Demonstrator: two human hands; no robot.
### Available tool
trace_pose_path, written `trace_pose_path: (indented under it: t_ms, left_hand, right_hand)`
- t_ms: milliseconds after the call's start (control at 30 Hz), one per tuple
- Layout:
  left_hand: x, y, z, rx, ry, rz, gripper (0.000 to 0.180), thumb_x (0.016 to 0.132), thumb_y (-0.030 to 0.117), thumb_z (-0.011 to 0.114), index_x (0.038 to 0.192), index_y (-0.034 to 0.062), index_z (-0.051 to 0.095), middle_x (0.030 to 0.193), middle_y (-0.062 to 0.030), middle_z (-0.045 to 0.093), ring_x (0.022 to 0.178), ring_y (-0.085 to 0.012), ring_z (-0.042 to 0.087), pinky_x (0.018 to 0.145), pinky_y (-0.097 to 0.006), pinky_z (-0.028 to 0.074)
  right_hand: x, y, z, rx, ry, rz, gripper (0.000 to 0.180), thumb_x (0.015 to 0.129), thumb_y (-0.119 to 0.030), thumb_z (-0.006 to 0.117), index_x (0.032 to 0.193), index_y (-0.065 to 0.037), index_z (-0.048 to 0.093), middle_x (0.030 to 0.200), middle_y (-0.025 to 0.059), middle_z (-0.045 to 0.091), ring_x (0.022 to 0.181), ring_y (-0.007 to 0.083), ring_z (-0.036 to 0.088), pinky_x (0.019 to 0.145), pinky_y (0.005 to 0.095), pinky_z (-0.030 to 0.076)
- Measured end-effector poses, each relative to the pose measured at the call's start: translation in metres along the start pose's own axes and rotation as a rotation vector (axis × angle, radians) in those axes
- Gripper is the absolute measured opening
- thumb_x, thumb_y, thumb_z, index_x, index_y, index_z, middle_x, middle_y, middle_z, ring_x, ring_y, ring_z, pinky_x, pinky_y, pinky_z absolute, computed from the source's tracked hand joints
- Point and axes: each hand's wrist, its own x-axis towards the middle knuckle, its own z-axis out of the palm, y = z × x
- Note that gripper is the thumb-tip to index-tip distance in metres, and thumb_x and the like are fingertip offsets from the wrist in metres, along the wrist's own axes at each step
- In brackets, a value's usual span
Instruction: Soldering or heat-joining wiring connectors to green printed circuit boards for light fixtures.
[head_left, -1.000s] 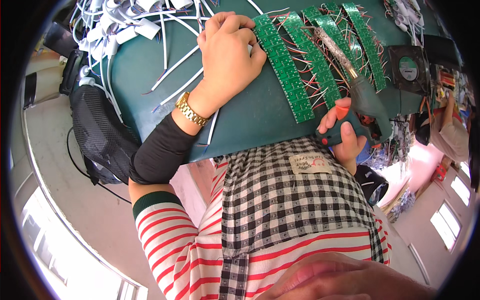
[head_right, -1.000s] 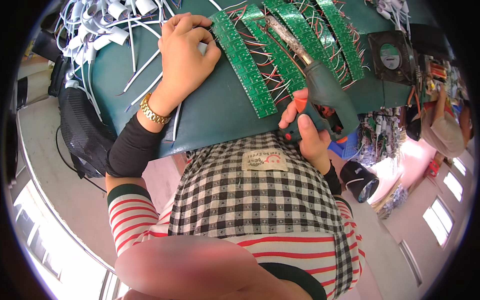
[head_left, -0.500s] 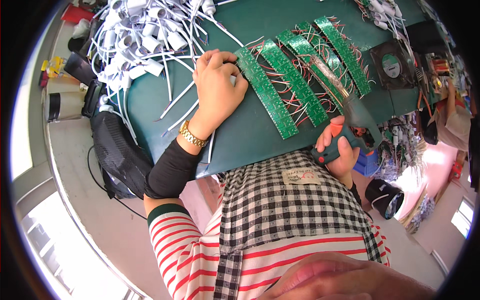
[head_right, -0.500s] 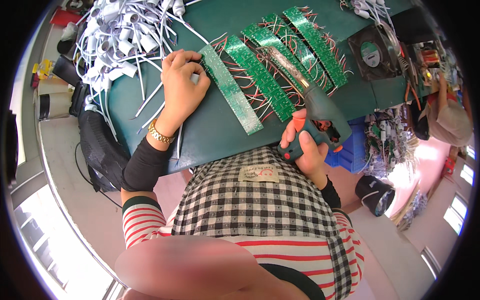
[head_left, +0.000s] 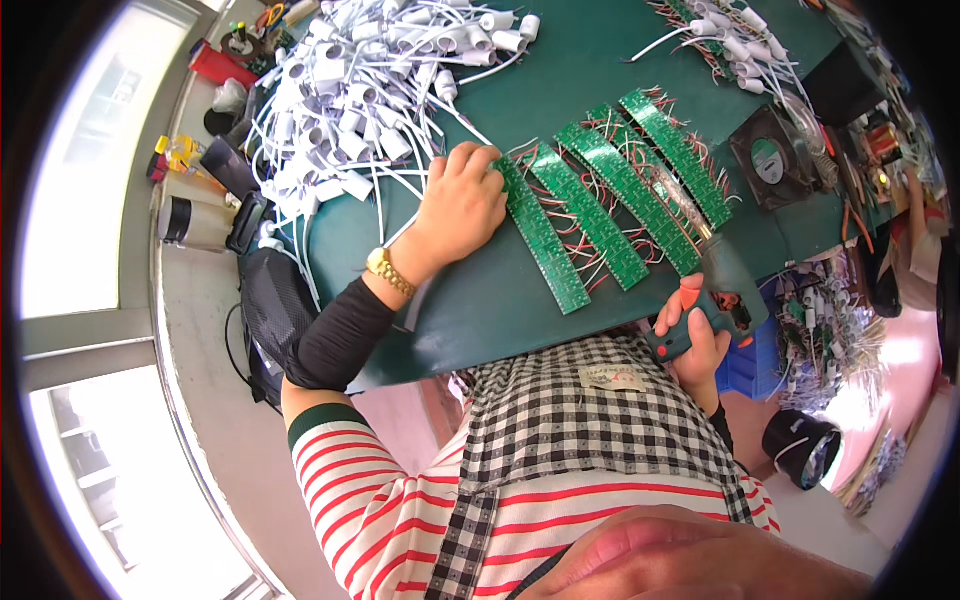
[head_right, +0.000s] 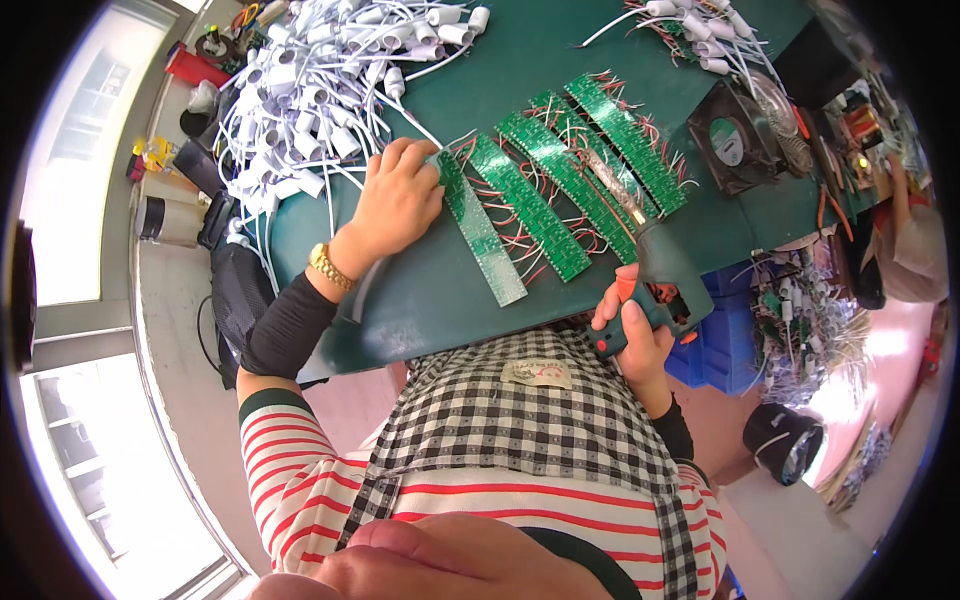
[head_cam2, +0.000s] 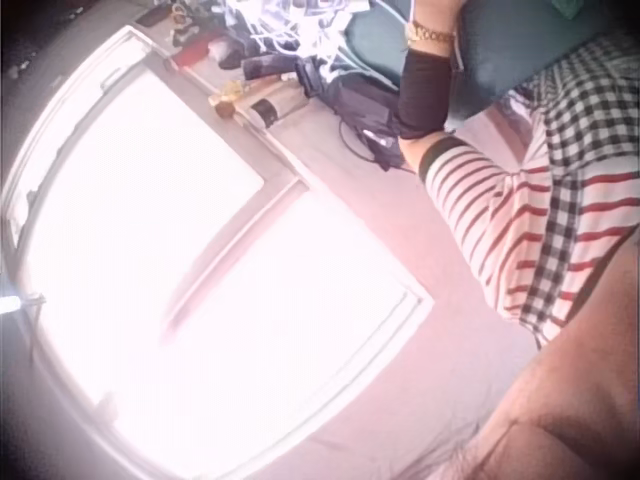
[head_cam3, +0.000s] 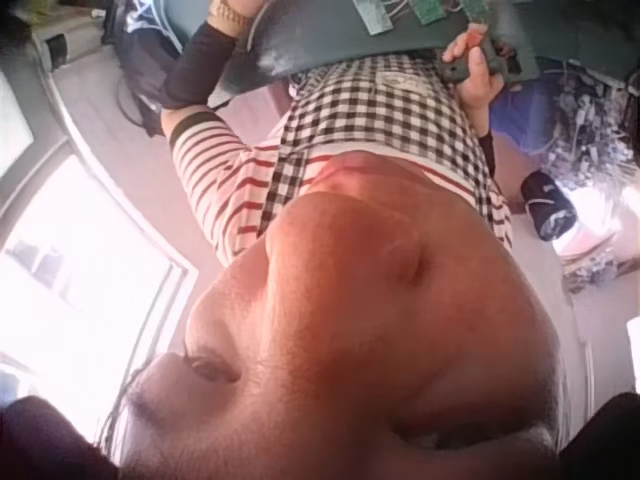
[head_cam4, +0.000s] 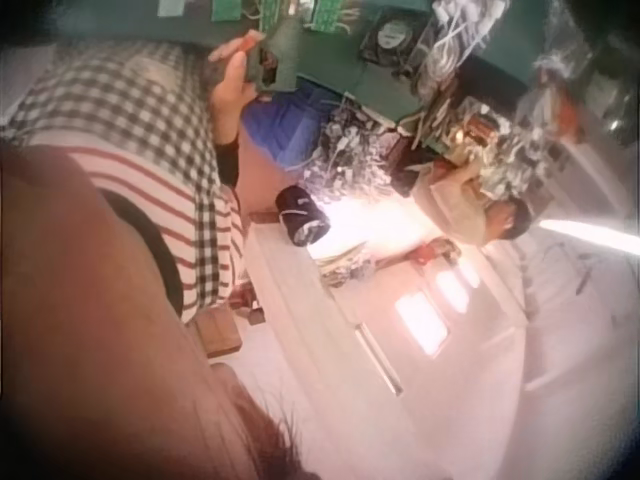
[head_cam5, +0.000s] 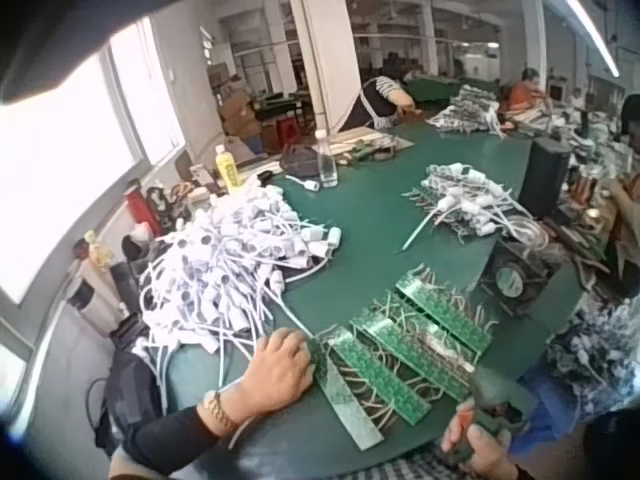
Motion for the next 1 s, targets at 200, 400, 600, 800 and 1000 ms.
trace_pose_path:
  t_ms: [200, 400, 600, 800, 1000]
  left_hand:
    - [0.070, -0.073, 0.008, -0.119, 0.164, -0.248, 0.011, 0.086, 0.012, 0.054, 0.092, 0.0029, 0.056, 0.089, -0.0171, 0.058, 0.081, -0.0372, 0.058, 0.070, -0.044, 0.048]
    - [0.111, -0.134, 0.071, 0.231, -0.239, -0.282, 0.018, 0.085, 0.015, 0.053, 0.097, 0.0051, 0.062, 0.096, -0.0175, 0.062, 0.088, -0.0351, 0.062, 0.074, -0.044, 0.049]
    - [0.091, -0.075, -0.001, -0.004, 0.213, -0.273, 0.015, 0.078, 0.004, 0.048, 0.088, 0.0032, 0.060, 0.091, -0.0169, 0.062, 0.084, -0.0370, 0.061, 0.073, -0.045, 0.049]
    - [-0.016, -0.041, -0.099, -0.817, -0.036, -0.665, 0.022, 0.094, 0.011, 0.046, 0.097, 0.0005, 0.065, 0.076, 0.0031, 0.057, 0.069, -0.0035, 0.046, 0.061, -0.018, 0.036]
    - [-0.110, 0.007, -0.087, -0.715, -0.394, -0.911, 0.019, 0.089, 0.007, 0.054, 0.105, 0.0003, 0.062, 0.080, -0.0036, 0.060, 0.066, -0.0135, 0.054, 0.061, -0.026, 0.042]
  right_hand:
    - [-0.011, -0.001, -0.005, -0.093, 0.049, -0.018, 0.033, 0.090, -0.016, 0.051, 0.118, 0.000, 0.043, 0.078, 0.0080, 0.052, 0.066, 0.0153, 0.053, 0.062, 0.0285, 0.046]
    - [-0.015, -0.001, -0.004, -0.143, 0.046, 0.003, 0.038, 0.089, -0.018, 0.053, 0.120, 0.001, 0.041, 0.078, 0.0099, 0.051, 0.066, 0.0164, 0.052, 0.061, 0.0287, 0.045]
    - [-0.016, 0.002, -0.007, -0.129, 0.095, -0.032, 0.035, 0.089, -0.016, 0.051, 0.119, 0.001, 0.042, 0.077, 0.0098, 0.051, 0.065, 0.0163, 0.052, 0.060, 0.0288, 0.045]
    - [-0.001, 0.004, -0.009, -0.064, 0.090, -0.023, 0.033, 0.090, -0.015, 0.052, 0.118, 0.000, 0.045, 0.078, 0.0083, 0.052, 0.066, 0.0156, 0.053, 0.061, 0.0287, 0.045]
    - [0.006, 0.004, -0.003, -0.064, 0.000, -0.006, 0.033, 0.090, -0.014, 0.051, 0.119, 0.001, 0.045, 0.079, 0.0086, 0.053, 0.067, 0.0157, 0.054, 0.062, 0.0288, 0.045]
